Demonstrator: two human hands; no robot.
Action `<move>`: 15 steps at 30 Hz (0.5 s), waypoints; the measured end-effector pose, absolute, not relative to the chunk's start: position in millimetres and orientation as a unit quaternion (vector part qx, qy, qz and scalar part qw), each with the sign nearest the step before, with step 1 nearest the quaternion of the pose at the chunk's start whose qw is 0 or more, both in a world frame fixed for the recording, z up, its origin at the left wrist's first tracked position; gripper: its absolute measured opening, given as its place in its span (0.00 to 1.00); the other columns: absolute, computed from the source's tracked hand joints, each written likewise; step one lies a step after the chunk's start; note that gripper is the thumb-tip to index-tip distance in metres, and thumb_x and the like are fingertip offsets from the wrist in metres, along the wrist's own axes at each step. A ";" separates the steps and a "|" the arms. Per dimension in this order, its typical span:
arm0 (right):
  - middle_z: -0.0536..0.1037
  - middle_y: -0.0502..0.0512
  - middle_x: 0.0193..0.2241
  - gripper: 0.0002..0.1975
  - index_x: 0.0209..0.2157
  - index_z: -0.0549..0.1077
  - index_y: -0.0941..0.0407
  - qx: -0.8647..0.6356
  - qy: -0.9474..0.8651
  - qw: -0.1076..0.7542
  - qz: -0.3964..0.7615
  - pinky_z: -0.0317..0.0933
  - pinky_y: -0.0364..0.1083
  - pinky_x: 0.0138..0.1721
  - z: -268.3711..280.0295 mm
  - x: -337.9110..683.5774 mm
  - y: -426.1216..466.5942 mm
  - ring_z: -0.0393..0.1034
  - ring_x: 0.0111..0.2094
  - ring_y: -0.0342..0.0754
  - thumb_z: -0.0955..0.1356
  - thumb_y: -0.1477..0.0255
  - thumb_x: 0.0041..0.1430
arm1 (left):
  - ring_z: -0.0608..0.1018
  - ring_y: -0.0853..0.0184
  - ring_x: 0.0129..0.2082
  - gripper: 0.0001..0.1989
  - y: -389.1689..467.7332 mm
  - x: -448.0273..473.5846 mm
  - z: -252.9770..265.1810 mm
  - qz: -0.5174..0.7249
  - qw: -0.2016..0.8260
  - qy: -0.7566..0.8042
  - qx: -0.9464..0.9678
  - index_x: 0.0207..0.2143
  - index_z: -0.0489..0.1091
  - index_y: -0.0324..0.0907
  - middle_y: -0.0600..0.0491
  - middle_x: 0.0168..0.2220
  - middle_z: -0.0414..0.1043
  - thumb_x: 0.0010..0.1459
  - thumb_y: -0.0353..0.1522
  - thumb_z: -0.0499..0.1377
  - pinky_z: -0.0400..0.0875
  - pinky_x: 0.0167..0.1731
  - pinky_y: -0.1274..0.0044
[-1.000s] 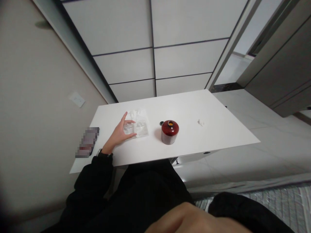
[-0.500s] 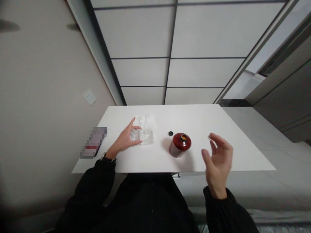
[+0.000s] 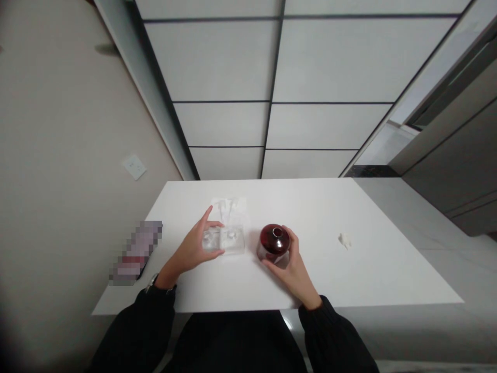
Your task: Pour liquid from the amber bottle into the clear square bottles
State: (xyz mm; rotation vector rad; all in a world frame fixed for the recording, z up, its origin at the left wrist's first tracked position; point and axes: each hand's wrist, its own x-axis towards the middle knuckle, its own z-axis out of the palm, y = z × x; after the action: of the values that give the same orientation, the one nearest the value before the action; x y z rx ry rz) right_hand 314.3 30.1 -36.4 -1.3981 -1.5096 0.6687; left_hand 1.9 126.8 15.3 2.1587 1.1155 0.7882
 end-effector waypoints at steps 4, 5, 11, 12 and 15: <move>0.53 0.60 0.77 0.43 0.76 0.48 0.43 -0.528 -0.681 0.411 0.298 0.49 0.70 0.73 -33.4 344.2 30.5 0.49 0.76 0.65 0.70 0.57 0.67 | 0.76 0.51 0.60 0.63 127.1 0.3 13.1 0.299 0.296 0.416 0.806 0.77 0.35 0.53 0.46 0.58 0.75 0.51 0.32 0.74 0.66 0.66 0.53; 0.56 0.58 0.76 0.38 0.75 0.51 0.42 -0.540 -0.685 0.405 0.274 0.47 0.70 0.74 -30.2 351.5 34.3 0.49 0.76 0.63 0.68 0.61 0.70 | 0.75 0.50 0.61 0.61 127.0 -0.1 12.3 0.298 0.296 0.417 0.806 0.76 0.38 0.53 0.45 0.59 0.74 0.51 0.31 0.74 0.66 0.66 0.53; 0.69 0.58 0.69 0.32 0.68 0.68 0.40 -0.512 -0.768 0.318 0.216 0.66 0.70 0.63 -15.2 359.8 90.1 0.68 0.65 0.64 0.71 0.70 0.64 | 0.70 0.46 0.68 0.54 124.7 -1.1 8.2 0.271 0.281 0.422 0.818 0.71 0.51 0.56 0.45 0.62 0.72 0.48 0.30 0.75 0.69 0.65 0.49; 0.70 0.58 0.68 0.30 0.66 0.71 0.40 -0.510 -0.774 0.298 0.227 0.69 0.69 0.61 -15.9 357.6 99.8 0.70 0.64 0.64 0.71 0.71 0.63 | 0.72 0.46 0.66 0.56 124.1 -1.1 7.5 0.266 0.279 0.428 0.818 0.72 0.50 0.58 0.45 0.62 0.73 0.47 0.29 0.75 0.69 0.64 0.48; 0.79 0.56 0.59 0.21 0.58 0.78 0.40 -0.511 -0.773 0.291 0.238 0.74 0.64 0.57 -18.1 352.3 117.7 0.76 0.58 0.59 0.67 0.73 0.68 | 0.74 0.43 0.64 0.60 122.0 -2.4 4.5 0.252 0.265 0.438 0.821 0.72 0.48 0.60 0.47 0.60 0.75 0.43 0.29 0.77 0.71 0.63 0.45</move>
State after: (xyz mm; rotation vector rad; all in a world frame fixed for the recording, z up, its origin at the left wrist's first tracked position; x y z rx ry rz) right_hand 352.3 117.7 -18.1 -1.3638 -2.0612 0.6359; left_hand -2.4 122.0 4.5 2.2173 1.1842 0.6815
